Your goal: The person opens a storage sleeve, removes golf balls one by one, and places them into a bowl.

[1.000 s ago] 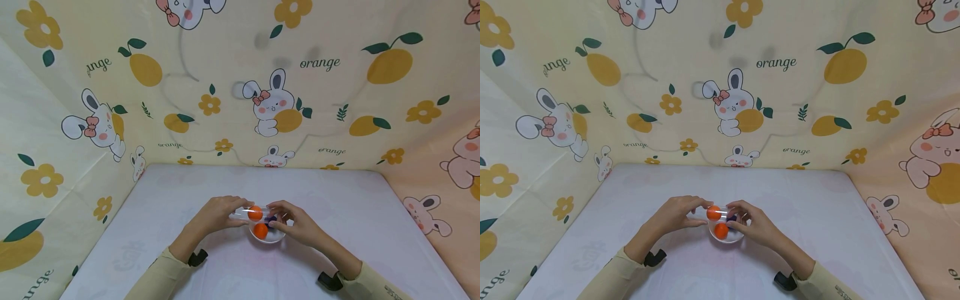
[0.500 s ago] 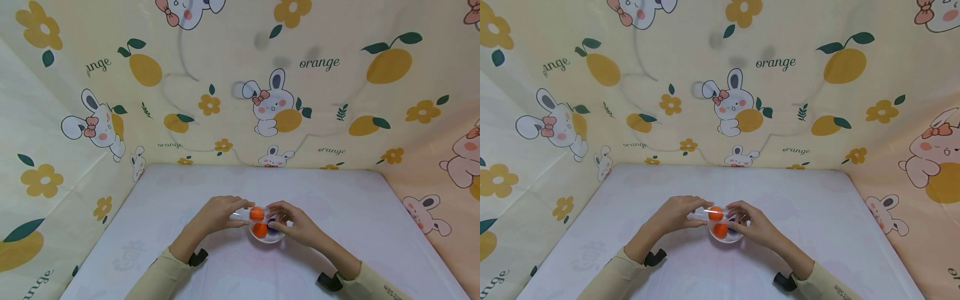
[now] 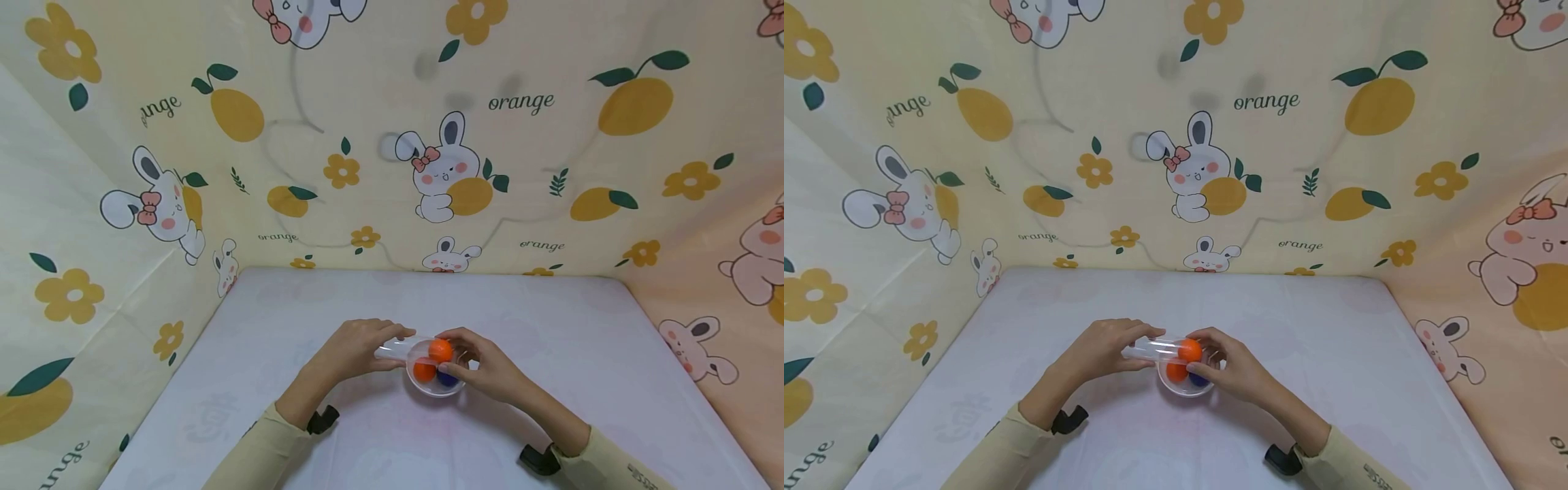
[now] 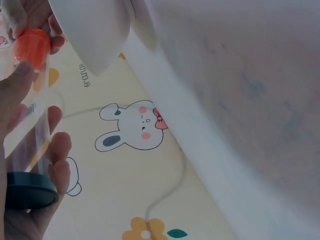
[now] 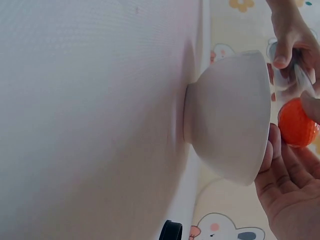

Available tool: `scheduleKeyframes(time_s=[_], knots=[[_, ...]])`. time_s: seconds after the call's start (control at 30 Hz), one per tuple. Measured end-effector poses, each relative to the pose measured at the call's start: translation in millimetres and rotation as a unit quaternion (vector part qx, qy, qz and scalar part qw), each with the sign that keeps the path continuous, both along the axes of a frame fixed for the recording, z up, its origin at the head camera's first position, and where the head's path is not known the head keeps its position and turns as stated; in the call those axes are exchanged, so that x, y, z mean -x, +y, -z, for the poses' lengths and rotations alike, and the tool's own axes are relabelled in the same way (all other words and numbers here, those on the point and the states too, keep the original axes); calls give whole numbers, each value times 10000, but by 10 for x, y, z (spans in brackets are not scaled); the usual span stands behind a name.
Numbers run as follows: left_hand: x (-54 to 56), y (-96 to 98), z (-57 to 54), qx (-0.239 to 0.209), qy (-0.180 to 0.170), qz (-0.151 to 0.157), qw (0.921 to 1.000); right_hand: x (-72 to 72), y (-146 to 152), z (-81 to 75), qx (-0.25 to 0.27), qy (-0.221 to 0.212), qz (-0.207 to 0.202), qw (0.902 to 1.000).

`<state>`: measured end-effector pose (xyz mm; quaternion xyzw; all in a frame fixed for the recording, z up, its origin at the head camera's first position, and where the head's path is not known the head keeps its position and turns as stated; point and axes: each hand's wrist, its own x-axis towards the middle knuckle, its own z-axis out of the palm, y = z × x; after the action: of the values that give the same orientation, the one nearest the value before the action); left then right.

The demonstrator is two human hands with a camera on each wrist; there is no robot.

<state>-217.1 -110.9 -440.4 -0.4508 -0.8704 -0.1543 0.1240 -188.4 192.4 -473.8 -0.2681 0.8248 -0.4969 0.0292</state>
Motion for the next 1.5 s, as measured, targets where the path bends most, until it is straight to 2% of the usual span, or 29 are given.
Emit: scheduleKeyframes(time_s=[0.1,0.3,0.37,0.67,0.8,1.03,1.3,1.5], knots=[[-3,-17,-11,66,-97,-150,9998,2,2,-13,-37,-32,64,10000],[4,-61,-6,-159,-566,-236,9980,17,-3,-27,-168,-4,187,9997],[6,-82,-1,-237,-627,-255,9974,16,2,-33,-220,38,215,9995],[21,-179,-10,-854,-484,-210,9949,11,17,-32,-318,316,45,9990],[29,-194,-11,-952,-431,-197,9943,20,17,-27,-478,498,-155,9975],[33,-198,-14,-1008,-423,-248,9937,18,25,-68,-855,526,-356,9943],[6,-165,-28,-1233,-929,-393,9872,-8,45,-107,-1102,499,-458,9916],[36,-130,-30,-1191,-1153,-571,9845,-13,84,-121,-938,835,-469,9910]])
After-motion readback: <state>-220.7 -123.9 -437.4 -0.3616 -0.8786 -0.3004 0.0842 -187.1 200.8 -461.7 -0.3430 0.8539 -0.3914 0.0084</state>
